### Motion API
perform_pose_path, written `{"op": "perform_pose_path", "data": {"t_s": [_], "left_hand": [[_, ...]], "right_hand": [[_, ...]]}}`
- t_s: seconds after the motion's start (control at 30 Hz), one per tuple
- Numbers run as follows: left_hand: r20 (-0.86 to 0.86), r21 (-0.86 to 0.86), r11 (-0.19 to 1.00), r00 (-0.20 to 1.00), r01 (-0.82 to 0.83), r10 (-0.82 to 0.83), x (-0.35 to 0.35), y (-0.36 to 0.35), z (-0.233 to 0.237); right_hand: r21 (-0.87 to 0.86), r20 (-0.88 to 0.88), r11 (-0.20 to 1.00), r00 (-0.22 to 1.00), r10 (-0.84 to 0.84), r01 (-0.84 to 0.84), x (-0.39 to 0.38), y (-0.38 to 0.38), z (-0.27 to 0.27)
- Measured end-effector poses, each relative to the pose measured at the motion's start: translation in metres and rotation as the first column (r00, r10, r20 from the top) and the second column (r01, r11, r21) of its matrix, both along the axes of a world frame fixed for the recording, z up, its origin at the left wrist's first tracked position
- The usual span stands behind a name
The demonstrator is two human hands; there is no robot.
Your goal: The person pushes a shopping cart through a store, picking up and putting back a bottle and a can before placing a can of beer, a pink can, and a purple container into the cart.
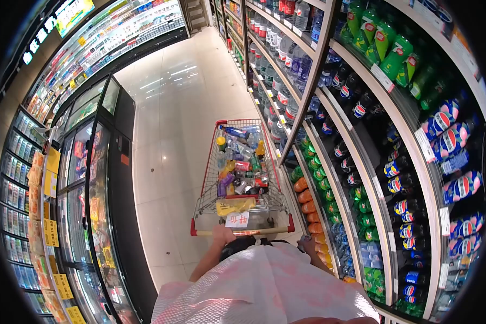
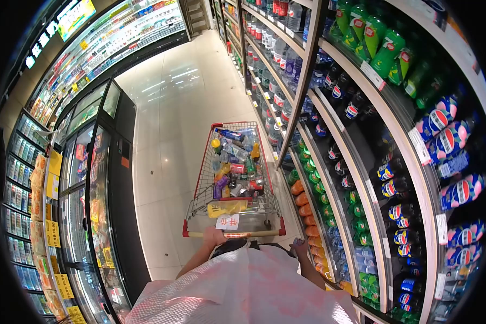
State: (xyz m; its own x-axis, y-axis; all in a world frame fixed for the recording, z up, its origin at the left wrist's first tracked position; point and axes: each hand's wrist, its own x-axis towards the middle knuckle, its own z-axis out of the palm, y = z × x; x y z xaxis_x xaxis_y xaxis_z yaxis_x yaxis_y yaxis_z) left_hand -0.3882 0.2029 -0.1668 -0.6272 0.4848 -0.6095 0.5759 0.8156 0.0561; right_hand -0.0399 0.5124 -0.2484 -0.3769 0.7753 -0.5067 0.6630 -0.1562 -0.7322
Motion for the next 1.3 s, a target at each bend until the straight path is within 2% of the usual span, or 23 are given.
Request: {"op": "perform_pose_path", "data": {"t_s": [0.13, 0.2, 0.27, 0.33, 0.37, 0.43, 0.57, 0.63, 0.7, 0.73, 0.83, 0.9, 0.97, 1.1, 1.13, 1.2, 1.23, 1.3], "left_hand": [[0.047, -0.001, 1.000, 0.999, 0.011, -0.011, -0.025, 0.005, 0.017], [0.016, 0.054, 0.998, 0.999, -0.038, 0.037, -0.036, 0.008, 0.014], [-0.002, 0.069, 0.996, 0.998, -0.056, 0.056, -0.047, 0.004, 0.003], [-0.013, 0.047, 0.998, 0.999, -0.039, 0.040, -0.066, -0.002, -0.028], [0.000, 0.034, 0.999, 1.000, -0.020, 0.020, -0.074, 0.002, -0.019], [0.020, 0.015, 1.000, 1.000, 0.019, -0.020, -0.092, 0.015, 0.010], [0.023, 0.048, 0.997, 0.998, 0.056, -0.057, -0.123, 0.024, 0.009], [0.016, 0.011, 0.995, 0.995, 0.099, -0.099, -0.136, 0.031, -0.001], [0.011, 0.018, 0.994, 0.995, 0.104, -0.104, -0.146, 0.041, 0.011], [0.020, 0.028, 0.995, 0.995, 0.096, -0.097, -0.154, 0.047, 0.013], [0.019, 0.055, 0.991, 0.992, 0.122, -0.123, -0.173, 0.052, 0.008], [0.030, 0.057, 0.988, 0.989, 0.144, -0.146, -0.184, 0.054, 0.004], [0.059, 0.048, 0.987, 0.986, 0.156, -0.159, -0.195, 0.065, 0.006], [0.038, 0.137, 0.980, 0.988, 0.141, -0.148, -0.216, 0.079, -0.002], [0.053, 0.133, 0.982, 0.988, 0.136, -0.144, -0.223, 0.086, 0.002], [0.089, 0.120, 0.985, 0.987, 0.120, -0.132, -0.234, 0.100, 0.019], [0.095, 0.107, 0.988, 0.988, 0.108, -0.118, -0.238, 0.103, 0.017], [0.104, 0.086, 0.993, 0.990, 0.081, -0.090, -0.242, 0.112, 0.015]], "right_hand": [[-0.061, 0.116, 0.998, 0.993, 0.000, 0.007, -0.025, 0.015, 0.005], [0.038, 0.087, 0.996, 0.993, -0.078, 0.075, -0.033, 0.021, -0.016], [0.123, 0.023, 0.983, 0.989, -0.143, 0.139, -0.030, 0.021, -0.066], [0.018, 0.111, 0.983, 0.977, -0.184, 0.183, -0.024, 0.024, -0.115], [-0.031, 0.154, 0.978, 0.967, -0.201, 0.208, -0.023, 0.026, -0.127], [-0.060, 0.143, 0.975, 0.968, -0.205, 0.215, -0.028, 0.032, -0.132], [-0.120, 0.127, 0.964, 0.967, -0.223, 0.238, -0.045, 0.036, -0.133], [-0.207, 0.030, 0.935, 0.958, -0.287, 0.287, -0.056, 0.033, -0.151], [-0.288, -0.061, 0.901, 0.933, -0.356, 0.325, -0.068, 0.035, -0.167], [-0.132, 0.104, 0.964, 0.970, -0.219, 0.231, -0.090, 0.039, -0.123], [-0.265, 0.013, 0.919, 0.955, -0.298, 0.291, -0.131, 0.050, -0.067], [-0.017, 0.196, 0.979, 0.961, -0.197, 0.204, -0.164, 0.058, -0.043], [0.050, 0.189, 0.984, 0.966, -0.175, 0.169, -0.175, 0.069, -0.054], [-0.020, 0.124, 0.960, 0.954, -0.273, 0.278, -0.202, 0.081, -0.021], [0.021, 0.148, 0.970, 0.959, -0.242, 0.242, -0.202, 0.084, -0.027], [0.105, 0.167, 0.970, 0.957, -0.236, 0.221, -0.192, 0.099, -0.074], [0.142, 0.183, 0.968, 0.955, -0.232, 0.208, -0.193, 0.096, -0.073], [0.110, 0.203, 0.975, 0.956, -0.214, 0.194, -0.197, 0.103, -0.068]]}}
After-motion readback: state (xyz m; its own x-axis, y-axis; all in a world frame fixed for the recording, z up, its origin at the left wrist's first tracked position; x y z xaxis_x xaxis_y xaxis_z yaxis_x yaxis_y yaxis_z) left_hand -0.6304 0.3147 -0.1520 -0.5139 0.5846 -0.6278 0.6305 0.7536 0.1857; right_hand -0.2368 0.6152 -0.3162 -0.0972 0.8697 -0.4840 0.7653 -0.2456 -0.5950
